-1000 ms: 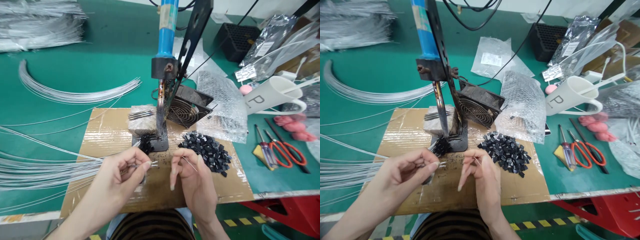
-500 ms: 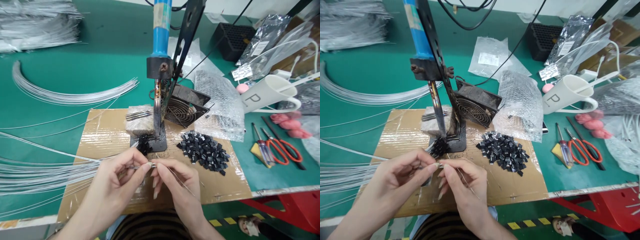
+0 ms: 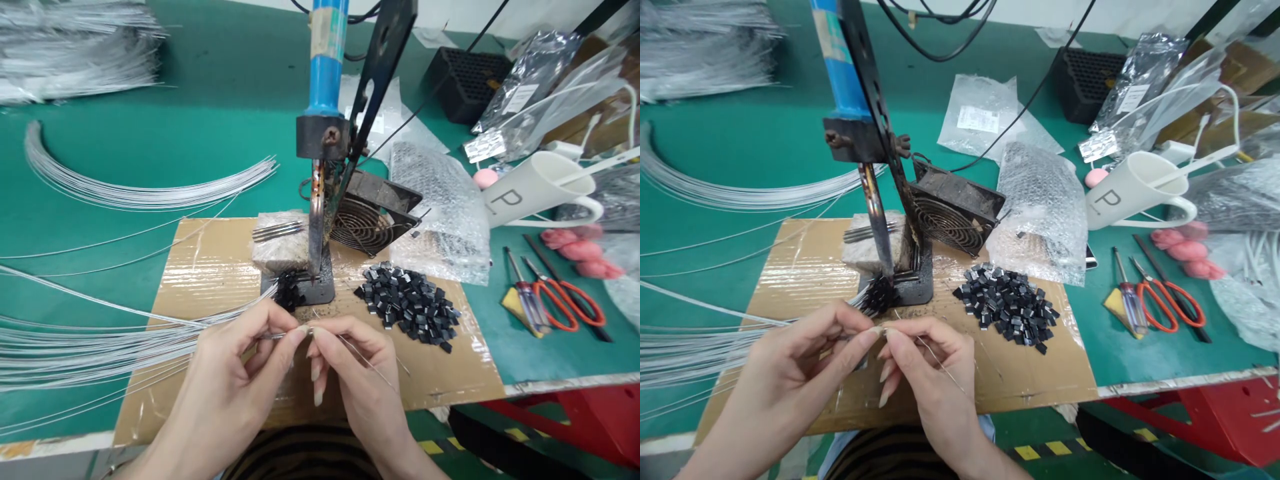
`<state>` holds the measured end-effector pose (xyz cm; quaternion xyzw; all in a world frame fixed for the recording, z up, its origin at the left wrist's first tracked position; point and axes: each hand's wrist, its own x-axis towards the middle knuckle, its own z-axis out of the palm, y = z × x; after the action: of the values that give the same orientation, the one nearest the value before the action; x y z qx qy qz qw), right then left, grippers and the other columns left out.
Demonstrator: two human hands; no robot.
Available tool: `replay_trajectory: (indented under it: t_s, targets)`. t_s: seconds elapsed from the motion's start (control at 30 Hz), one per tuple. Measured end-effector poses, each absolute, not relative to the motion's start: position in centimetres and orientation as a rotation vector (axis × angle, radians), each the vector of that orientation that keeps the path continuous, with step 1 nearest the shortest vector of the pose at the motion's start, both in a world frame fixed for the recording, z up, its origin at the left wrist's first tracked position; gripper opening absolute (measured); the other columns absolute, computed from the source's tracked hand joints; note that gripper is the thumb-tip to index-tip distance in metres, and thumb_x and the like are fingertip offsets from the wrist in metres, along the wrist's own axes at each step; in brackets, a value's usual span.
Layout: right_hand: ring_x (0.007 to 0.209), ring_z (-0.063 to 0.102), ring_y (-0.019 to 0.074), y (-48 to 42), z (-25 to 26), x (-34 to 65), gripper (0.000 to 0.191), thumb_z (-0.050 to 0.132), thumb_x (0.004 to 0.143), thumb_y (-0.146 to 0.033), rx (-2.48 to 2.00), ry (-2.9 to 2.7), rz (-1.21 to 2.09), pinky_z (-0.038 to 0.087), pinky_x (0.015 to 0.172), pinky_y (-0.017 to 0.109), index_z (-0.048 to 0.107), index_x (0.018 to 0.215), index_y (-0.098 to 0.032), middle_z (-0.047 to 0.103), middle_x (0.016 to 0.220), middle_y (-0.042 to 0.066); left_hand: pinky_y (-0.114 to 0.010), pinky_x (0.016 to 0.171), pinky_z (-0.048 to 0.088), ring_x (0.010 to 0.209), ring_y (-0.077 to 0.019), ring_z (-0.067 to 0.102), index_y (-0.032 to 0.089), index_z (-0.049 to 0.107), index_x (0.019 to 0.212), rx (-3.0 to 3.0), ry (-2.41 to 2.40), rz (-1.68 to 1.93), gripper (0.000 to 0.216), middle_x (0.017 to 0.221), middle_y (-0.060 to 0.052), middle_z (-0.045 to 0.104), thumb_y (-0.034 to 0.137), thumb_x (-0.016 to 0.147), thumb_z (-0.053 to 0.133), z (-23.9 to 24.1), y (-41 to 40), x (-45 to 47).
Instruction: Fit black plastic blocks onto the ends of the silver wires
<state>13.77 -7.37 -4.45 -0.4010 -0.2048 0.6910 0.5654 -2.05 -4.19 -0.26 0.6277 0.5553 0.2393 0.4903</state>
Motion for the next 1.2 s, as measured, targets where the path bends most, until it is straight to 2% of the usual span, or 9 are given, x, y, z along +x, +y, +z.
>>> replay_trajectory:
  t_s: [0.2, 0.33, 0.43, 0.6, 0.93, 1.2]
  targets:
    - [0.047, 0.063, 0.0048, -7.2, -4.6, 14.0, 0.01, 0.081, 0.093, -0.029, -0.886, -0.436, 1.684, 0.054, 0.044, 0.011, 0.084, 0.092, -0.02, 0.074, 0.071, -0.001, -0.021, 0.056, 0.047, 0.065, -0.0142, 0.064, 0.022, 0.066, 0.086, 1.496, 1.338, 0.576, 0.028, 0.071, 0.0, 0.067, 0.041, 0.104, 0.056, -0.5, -4.3, -2.1]
    - [0.041, 0.059, 0.0052, -6.7, -4.3, 14.3, 0.014, 0.087, 0.086, -0.031, -0.879, -0.342, 1.74, 0.051, 0.038, 0.011, 0.084, 0.083, -0.018, 0.072, 0.063, -0.001, -0.021, 0.052, 0.043, 0.058, -0.0126, 0.057, 0.021, 0.067, 0.084, 1.504, 1.347, 0.577, 0.028, 0.066, 0.001, 0.063, 0.04, 0.102, 0.058, -0.4, -4.2, -2.1]
    - [0.039, 0.058, 0.0055, -6.5, -4.0, 14.5, 0.016, 0.089, 0.081, -0.031, -0.89, -0.307, 1.766, 0.051, 0.036, 0.012, 0.083, 0.078, -0.017, 0.071, 0.06, -0.001, -0.021, 0.052, 0.044, 0.058, -0.0126, 0.058, 0.02, 0.068, 0.082, 1.487, 1.35, 0.587, 0.026, 0.067, 0.0, 0.065, 0.038, 0.1, 0.061, -0.2, -4.1, -2.0]
    - [0.04, 0.059, 0.0059, -6.5, -4.0, 14.5, 0.016, 0.089, 0.082, -0.031, -0.886, -0.307, 1.786, 0.053, 0.038, 0.013, 0.084, 0.079, -0.016, 0.071, 0.061, -0.001, -0.021, 0.05, 0.047, 0.056, -0.0134, 0.061, 0.02, 0.07, 0.079, 1.456, 1.349, 0.642, 0.021, 0.065, -0.001, 0.068, 0.035, 0.093, 0.069, -0.1, -3.9, -1.7]
    - [0.041, 0.059, 0.0051, -6.3, -4.0, 14.4, 0.013, 0.084, 0.087, -0.029, -0.834, -0.268, 1.786, 0.053, 0.041, 0.012, 0.084, 0.083, -0.017, 0.069, 0.061, -0.002, -0.02, 0.052, 0.049, 0.057, -0.0134, 0.064, 0.02, 0.071, 0.081, 1.446, 1.422, 0.736, 0.017, 0.067, -0.001, 0.071, 0.034, 0.092, 0.072, -0.4, -4.6, -1.0]
    - [0.039, 0.053, 0.0053, -6.6, -3.8, 13.5, 0.021, 0.086, 0.083, -0.034, -0.908, -0.244, 1.742, 0.049, 0.039, 0.014, 0.081, 0.074, -0.016, 0.067, 0.057, -0.002, -0.021, 0.052, 0.048, 0.055, -0.0127, 0.062, 0.021, 0.069, 0.081, 1.434, 1.508, 0.812, 0.021, 0.065, 0.0, 0.069, 0.035, 0.096, 0.068, -0.7, -5.3, -0.2]
